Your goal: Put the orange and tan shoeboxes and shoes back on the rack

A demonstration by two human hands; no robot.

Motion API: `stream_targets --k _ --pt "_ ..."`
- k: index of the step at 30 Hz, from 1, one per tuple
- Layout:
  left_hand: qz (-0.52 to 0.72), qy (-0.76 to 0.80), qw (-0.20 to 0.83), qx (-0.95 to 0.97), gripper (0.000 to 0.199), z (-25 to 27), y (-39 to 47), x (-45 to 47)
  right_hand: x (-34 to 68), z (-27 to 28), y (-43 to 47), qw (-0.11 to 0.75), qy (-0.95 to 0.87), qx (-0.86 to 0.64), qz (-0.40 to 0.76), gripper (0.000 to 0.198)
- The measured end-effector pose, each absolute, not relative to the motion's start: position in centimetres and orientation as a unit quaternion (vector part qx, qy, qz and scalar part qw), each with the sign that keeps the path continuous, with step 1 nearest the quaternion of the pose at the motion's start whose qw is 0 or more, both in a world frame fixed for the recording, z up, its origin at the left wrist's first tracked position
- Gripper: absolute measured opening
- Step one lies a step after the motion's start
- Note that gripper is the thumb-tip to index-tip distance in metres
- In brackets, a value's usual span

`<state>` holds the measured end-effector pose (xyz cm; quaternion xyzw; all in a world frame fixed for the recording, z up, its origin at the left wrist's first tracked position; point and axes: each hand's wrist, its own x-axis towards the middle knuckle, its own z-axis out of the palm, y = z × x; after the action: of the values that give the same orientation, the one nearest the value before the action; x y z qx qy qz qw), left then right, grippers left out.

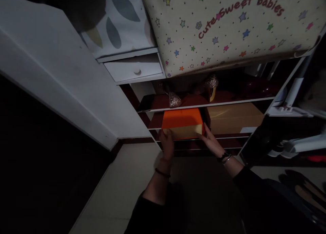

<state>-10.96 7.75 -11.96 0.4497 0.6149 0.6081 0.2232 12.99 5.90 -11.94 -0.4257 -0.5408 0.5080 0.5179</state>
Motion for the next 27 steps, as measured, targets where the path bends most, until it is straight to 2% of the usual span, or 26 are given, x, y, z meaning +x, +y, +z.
stream_targets --k 3,8,16,20,27 --pt "0.627 0.58 0.271 0.444 0.049 -11.7 7.7 -9.7 13.1 -11.9 6.5 0.516 -0.539 -0.442 0.498 0.122" --pt "0.619 0.58 0.309 0.43 0.052 -11.2 8.3 -9.3 12.7 -12.5 7.4 0.53 -0.553 -0.427 0.48 0.119" --pt "0.633 0.583 0.295 0.415 0.047 -11.3 8.5 -8.6 12.3 -13.2 8.2 0.551 -0.555 -0.43 0.452 0.106" --pt "0.633 0.58 0.288 0.424 0.044 -11.4 8.5 -8.7 12.3 -13.0 8.2 0.554 -0.551 -0.423 0.459 0.108" --pt "0.645 0.56 0.304 0.421 0.049 -11.6 8.7 -8.8 12.6 -12.2 7.6 0.544 -0.559 -0.425 0.459 0.1"
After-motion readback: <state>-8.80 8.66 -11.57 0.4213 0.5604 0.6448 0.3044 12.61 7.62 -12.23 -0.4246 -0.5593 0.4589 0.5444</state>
